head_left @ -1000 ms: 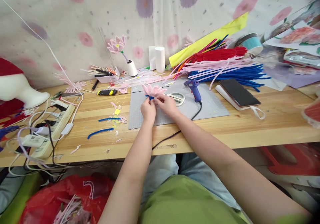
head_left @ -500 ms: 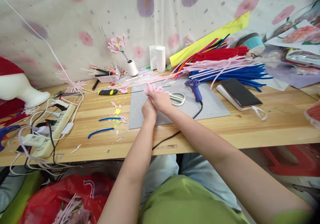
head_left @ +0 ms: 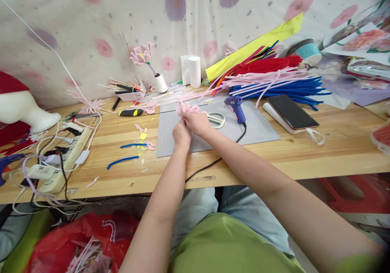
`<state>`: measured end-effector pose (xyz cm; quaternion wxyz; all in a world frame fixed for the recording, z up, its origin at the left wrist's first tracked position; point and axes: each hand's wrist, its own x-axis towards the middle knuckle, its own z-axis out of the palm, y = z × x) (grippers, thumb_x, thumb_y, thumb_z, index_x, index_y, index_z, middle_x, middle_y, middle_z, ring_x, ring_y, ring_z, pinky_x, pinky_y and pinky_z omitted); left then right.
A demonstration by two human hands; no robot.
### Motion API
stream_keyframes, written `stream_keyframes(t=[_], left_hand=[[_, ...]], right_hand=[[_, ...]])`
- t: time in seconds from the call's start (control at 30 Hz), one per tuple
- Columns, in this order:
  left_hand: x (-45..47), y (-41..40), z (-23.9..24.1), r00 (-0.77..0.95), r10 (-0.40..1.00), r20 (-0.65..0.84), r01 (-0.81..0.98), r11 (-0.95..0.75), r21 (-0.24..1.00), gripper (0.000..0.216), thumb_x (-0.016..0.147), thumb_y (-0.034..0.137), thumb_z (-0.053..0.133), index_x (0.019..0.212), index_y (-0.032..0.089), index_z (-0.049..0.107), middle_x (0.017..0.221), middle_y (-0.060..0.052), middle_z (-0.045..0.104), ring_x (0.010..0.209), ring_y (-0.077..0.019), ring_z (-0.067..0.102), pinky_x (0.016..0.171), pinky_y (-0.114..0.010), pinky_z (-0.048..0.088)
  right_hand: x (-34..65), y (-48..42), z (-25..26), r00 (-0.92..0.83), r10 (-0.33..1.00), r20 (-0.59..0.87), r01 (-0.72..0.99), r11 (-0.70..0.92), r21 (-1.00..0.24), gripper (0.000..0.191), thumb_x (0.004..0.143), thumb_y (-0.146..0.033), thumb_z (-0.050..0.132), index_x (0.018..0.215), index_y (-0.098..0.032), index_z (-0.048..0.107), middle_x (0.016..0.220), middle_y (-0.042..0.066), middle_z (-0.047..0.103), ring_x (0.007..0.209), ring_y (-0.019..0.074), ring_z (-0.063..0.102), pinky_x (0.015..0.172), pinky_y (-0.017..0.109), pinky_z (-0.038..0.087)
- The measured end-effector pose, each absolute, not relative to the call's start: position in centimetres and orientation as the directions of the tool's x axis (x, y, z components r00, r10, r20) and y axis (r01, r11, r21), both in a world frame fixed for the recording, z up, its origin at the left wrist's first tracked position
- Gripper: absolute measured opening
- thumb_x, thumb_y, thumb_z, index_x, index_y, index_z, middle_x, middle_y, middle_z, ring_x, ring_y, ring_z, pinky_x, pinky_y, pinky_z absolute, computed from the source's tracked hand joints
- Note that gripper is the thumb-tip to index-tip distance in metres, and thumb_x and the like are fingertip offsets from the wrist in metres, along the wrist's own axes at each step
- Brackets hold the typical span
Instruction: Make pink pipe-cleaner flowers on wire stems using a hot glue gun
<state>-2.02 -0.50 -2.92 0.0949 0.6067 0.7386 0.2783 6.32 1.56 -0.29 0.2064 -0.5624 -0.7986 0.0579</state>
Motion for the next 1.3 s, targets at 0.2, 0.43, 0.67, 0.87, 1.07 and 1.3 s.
stream_keyframes(t=[0.2, 0.43, 0.67, 0.87, 1.07, 1.3], left_hand=[[-2.1, -0.4, -3.5, -0.255, 0.934, 0.249, 0.821, 0.074, 0.566, 0.030, 0.087, 0.022, 0.039, 0.103, 0.015, 0.063, 0.095, -0.014, 0.068, 0.087, -0.0224, 0.063, 0.074, -0.029, 0.041], [-2.2, -0.6, -3.3, -0.234, 0.935, 0.266, 0.818, 0.042, 0.574, 0.030, 0.088, 0.026, 0.039, 0.104, 0.018, 0.063, 0.094, -0.012, 0.069, 0.083, -0.0212, 0.064, 0.072, -0.027, 0.041], [-2.1, -0.7, -3.2, -0.245, 0.924, 0.294, 0.809, 0.028, 0.586, 0.030, 0.089, 0.027, 0.038, 0.101, 0.018, 0.064, 0.090, -0.011, 0.070, 0.081, -0.0213, 0.064, 0.069, -0.027, 0.040], [-1.5, -1.1, -3.0, -0.247, 0.931, 0.270, 0.790, 0.032, 0.612, 0.027, 0.087, 0.025, 0.040, 0.099, 0.017, 0.063, 0.090, -0.012, 0.069, 0.082, -0.0230, 0.063, 0.072, -0.030, 0.042], [-1.5, -0.7, -3.0, -0.308, 0.919, 0.245, 0.549, -0.039, 0.835, 0.022, 0.081, 0.022, 0.050, 0.101, 0.015, 0.059, 0.087, -0.010, 0.066, 0.080, -0.0192, 0.061, 0.073, -0.028, 0.042], [-1.5, 0.2, -2.6, -0.282, 0.937, -0.206, -0.225, 0.144, 0.964, 0.021, 0.090, 0.032, 0.033, 0.079, 0.019, 0.046, 0.050, 0.007, 0.040, 0.034, -0.0050, 0.034, 0.037, -0.016, 0.021]], right_hand=[[7.2, 1.2, -2.7, -0.182, 0.924, 0.336, 0.756, 0.350, -0.553, 0.031, 0.088, -0.032, 0.043, 0.108, -0.026, 0.066, 0.107, 0.003, 0.068, 0.094, 0.0202, 0.062, 0.080, 0.029, 0.043], [7.0, 0.3, -3.2, -0.041, 0.924, 0.381, 0.677, 0.306, -0.670, 0.029, 0.085, -0.032, 0.048, 0.106, -0.024, 0.066, 0.096, 0.003, 0.071, 0.082, 0.0157, 0.064, 0.074, 0.025, 0.043], [6.8, 0.7, -3.2, 0.069, 0.988, 0.135, 0.602, 0.067, -0.795, 0.044, 0.077, -0.057, 0.051, 0.083, -0.019, 0.070, 0.072, 0.006, 0.070, 0.069, 0.0186, 0.063, 0.063, 0.026, 0.042], [6.2, 1.6, -3.4, 0.088, 0.996, 0.022, 0.423, -0.017, -0.906, 0.045, 0.073, -0.059, 0.053, 0.068, -0.016, 0.068, 0.067, 0.006, 0.068, 0.066, 0.0182, 0.062, 0.056, 0.024, 0.039], [6.4, 1.6, -3.2, 0.096, 0.992, 0.075, 0.402, 0.030, -0.915, 0.038, 0.080, -0.048, 0.048, 0.075, -0.017, 0.069, 0.070, 0.005, 0.069, 0.067, 0.0170, 0.062, 0.057, 0.023, 0.039], [6.4, 1.5, -3.1, 0.032, 0.992, 0.121, 0.502, 0.089, -0.860, 0.045, 0.084, -0.051, 0.040, 0.074, -0.018, 0.069, 0.066, 0.004, 0.068, 0.061, 0.0147, 0.061, 0.055, 0.022, 0.037]])
